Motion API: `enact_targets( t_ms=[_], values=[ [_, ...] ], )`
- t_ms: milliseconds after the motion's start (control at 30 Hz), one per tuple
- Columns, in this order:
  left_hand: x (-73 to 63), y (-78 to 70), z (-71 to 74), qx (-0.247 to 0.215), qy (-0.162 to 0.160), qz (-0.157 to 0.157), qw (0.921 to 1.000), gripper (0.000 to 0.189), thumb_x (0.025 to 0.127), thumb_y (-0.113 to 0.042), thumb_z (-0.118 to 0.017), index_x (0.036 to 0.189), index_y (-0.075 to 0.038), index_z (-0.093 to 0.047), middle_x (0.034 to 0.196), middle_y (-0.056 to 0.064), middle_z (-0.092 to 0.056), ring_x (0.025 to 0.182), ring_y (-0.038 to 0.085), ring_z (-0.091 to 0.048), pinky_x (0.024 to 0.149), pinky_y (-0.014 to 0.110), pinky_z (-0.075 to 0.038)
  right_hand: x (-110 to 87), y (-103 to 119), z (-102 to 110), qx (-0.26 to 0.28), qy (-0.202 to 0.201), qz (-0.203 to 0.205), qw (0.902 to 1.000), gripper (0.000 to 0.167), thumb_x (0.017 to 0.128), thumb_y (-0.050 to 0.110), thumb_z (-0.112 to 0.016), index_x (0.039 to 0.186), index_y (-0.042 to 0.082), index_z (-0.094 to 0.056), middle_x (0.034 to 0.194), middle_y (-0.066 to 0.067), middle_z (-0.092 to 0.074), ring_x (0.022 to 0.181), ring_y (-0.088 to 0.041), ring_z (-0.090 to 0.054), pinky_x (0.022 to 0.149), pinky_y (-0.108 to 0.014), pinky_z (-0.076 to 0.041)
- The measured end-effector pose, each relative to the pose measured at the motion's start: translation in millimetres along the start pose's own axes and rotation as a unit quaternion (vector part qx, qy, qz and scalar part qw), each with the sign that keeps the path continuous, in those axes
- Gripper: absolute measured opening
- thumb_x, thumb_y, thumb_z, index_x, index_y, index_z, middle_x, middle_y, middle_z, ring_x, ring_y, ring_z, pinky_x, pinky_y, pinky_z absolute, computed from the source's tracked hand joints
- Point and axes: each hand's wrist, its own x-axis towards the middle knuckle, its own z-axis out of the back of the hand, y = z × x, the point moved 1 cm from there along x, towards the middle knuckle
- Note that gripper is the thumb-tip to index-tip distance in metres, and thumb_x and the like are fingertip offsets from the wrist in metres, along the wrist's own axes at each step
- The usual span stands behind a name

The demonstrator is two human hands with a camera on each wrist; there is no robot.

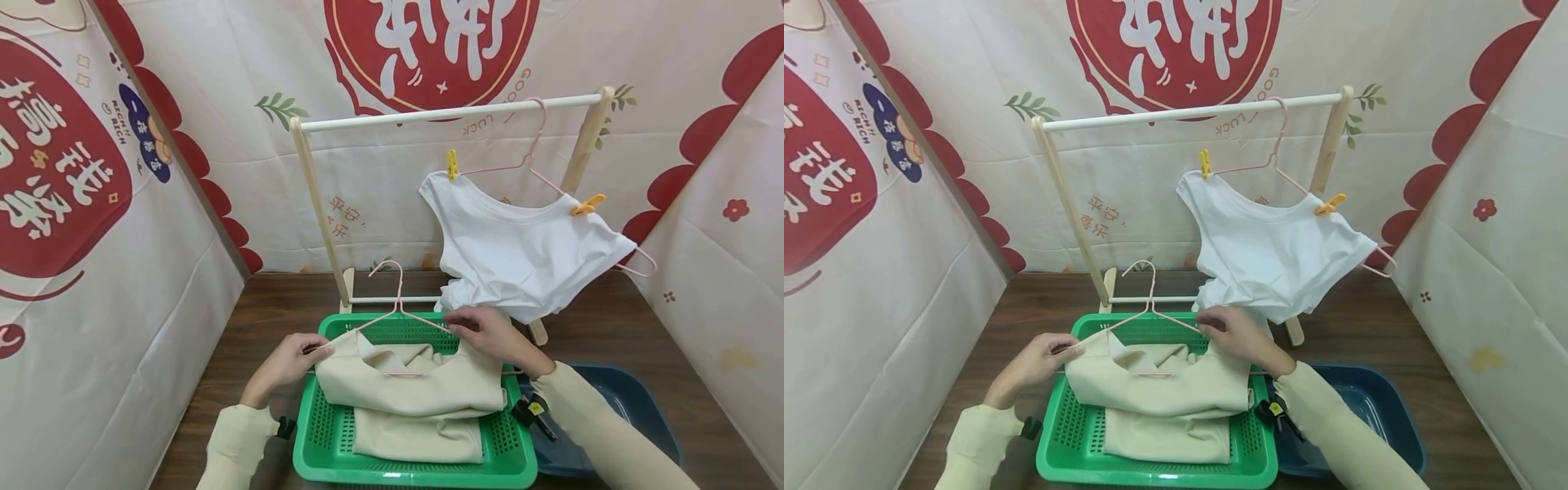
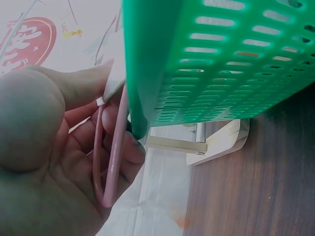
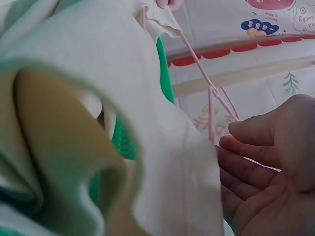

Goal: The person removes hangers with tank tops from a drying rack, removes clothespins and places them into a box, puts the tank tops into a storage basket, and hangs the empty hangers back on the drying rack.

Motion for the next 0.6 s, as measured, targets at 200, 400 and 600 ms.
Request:
enact_targets(
  t_ms=[200, 400, 600],
  values=[
    [-1.5, 0.6, -0.7, -0.002, -0.011, -0.008, 0.9999, 0.016, 0.098, -0.029, -0.063, 0.101, -0.017, -0.072, 0.084, -0.001, -0.063, 0.076, 0.016, -0.056, 0.067, 0.03, -0.049, 3.1, 0.4, -7.0, 0.015, 0.019, -0.007, 0.9997, 0.021, 0.093, 0.006, -0.067, 0.111, -0.003, -0.071, 0.093, -0.006, -0.072, 0.082, -0.011, -0.063, 0.072, -0.026, -0.051],
    [-3.4, -1.8, -0.3, -0.007, -0.023, -0.009, 0.9997, 0.016, 0.098, -0.029, -0.064, 0.103, -0.018, -0.073, 0.087, -0.001, -0.065, 0.078, 0.015, -0.058, 0.069, 0.03, -0.05, 3.5, 5.5, -7.2, 0.036, 0.039, -0.021, 0.9984, 0.017, 0.094, 0.006, -0.066, 0.108, 0.002, -0.074, 0.087, -0.005, -0.073, 0.074, -0.003, -0.059, 0.069, -0.024, -0.05],
    [-3.1, -3.6, -0.6, -0.003, -0.026, -0.019, 0.9995, 0.016, 0.097, -0.028, -0.064, 0.104, -0.017, -0.074, 0.089, -0.002, -0.065, 0.078, 0.015, -0.058, 0.069, 0.029, -0.051, 0.9, 7.8, -6.8, 0.071, 0.037, -0.038, 0.996, 0.016, 0.094, 0.009, -0.067, 0.106, 0.002, -0.073, 0.08, -0.003, -0.072, 0.068, -0.008, -0.067, 0.069, -0.024, -0.053]
  ],
)
